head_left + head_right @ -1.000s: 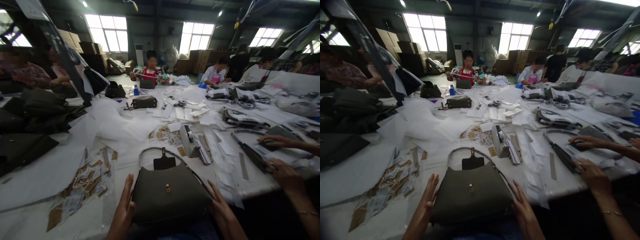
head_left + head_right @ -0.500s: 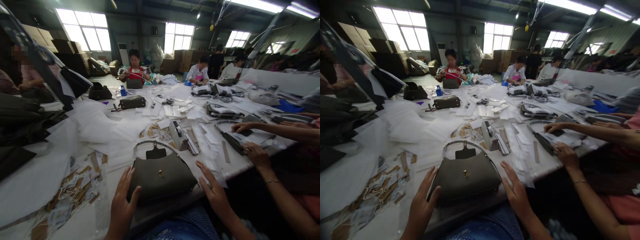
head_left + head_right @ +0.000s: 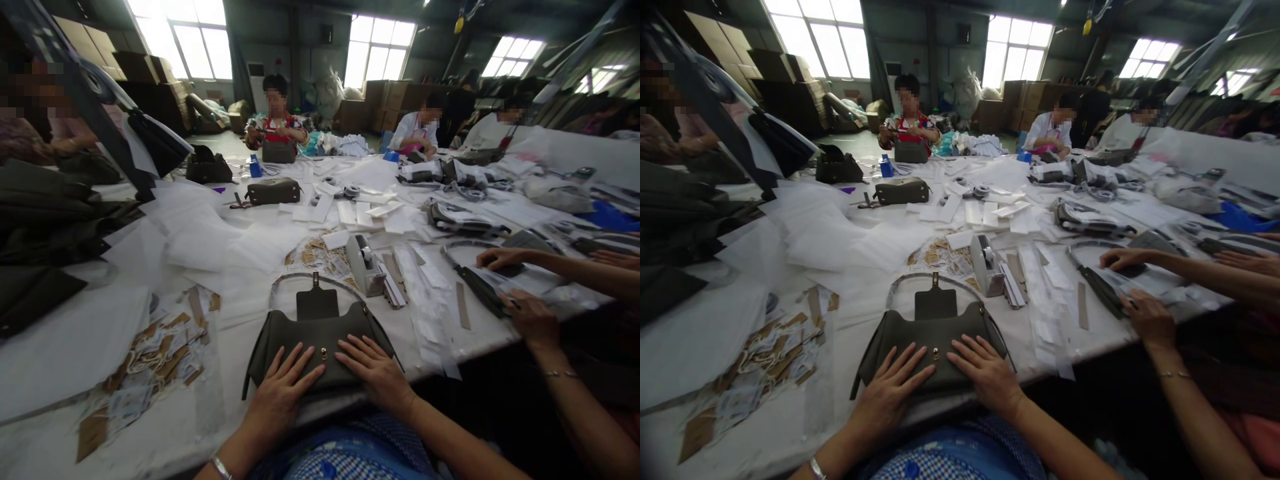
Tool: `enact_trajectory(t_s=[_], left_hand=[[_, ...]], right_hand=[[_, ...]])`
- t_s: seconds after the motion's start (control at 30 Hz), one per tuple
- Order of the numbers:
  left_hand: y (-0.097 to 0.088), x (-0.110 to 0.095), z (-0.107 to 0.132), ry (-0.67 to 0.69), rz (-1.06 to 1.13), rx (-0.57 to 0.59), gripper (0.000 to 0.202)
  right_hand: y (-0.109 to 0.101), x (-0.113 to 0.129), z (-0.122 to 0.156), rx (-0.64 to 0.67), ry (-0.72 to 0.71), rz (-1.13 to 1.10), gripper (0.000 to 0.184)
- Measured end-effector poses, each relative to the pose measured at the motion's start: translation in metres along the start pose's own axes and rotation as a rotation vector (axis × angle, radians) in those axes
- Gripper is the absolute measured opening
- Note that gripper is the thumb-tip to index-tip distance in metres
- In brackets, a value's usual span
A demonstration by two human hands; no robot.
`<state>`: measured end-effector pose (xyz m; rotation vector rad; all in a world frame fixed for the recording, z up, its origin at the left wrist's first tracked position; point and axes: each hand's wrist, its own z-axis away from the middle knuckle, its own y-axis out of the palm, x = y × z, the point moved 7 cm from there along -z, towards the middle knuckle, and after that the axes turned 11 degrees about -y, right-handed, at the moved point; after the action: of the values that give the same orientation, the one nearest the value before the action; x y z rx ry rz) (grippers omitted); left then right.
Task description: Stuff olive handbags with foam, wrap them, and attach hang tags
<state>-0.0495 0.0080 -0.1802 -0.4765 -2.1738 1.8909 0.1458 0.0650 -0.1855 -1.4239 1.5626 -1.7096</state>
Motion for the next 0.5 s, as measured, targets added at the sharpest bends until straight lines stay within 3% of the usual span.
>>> enact_trajectory(t_s=[0.13,0.37,0.5], left_hand=[[0.006,-0.011,-0.001,-0.054,0.123,0.028,0.08],[0.022,-0.017,-0.004,-0.127,0.101,-0.025,0.097],[0.022,-0.016,-0.003,-0.125,0.086,-0.057,0.099]], right_hand=[[0.0,0.002,0.002,0.036,0.04,-0.099,0.075],[-0.027,0.013,-0.05,0.023,0.065,0.047,0.033],[-0.02,0.018,-0.084,0.137,0.011,0.232,0.016]])
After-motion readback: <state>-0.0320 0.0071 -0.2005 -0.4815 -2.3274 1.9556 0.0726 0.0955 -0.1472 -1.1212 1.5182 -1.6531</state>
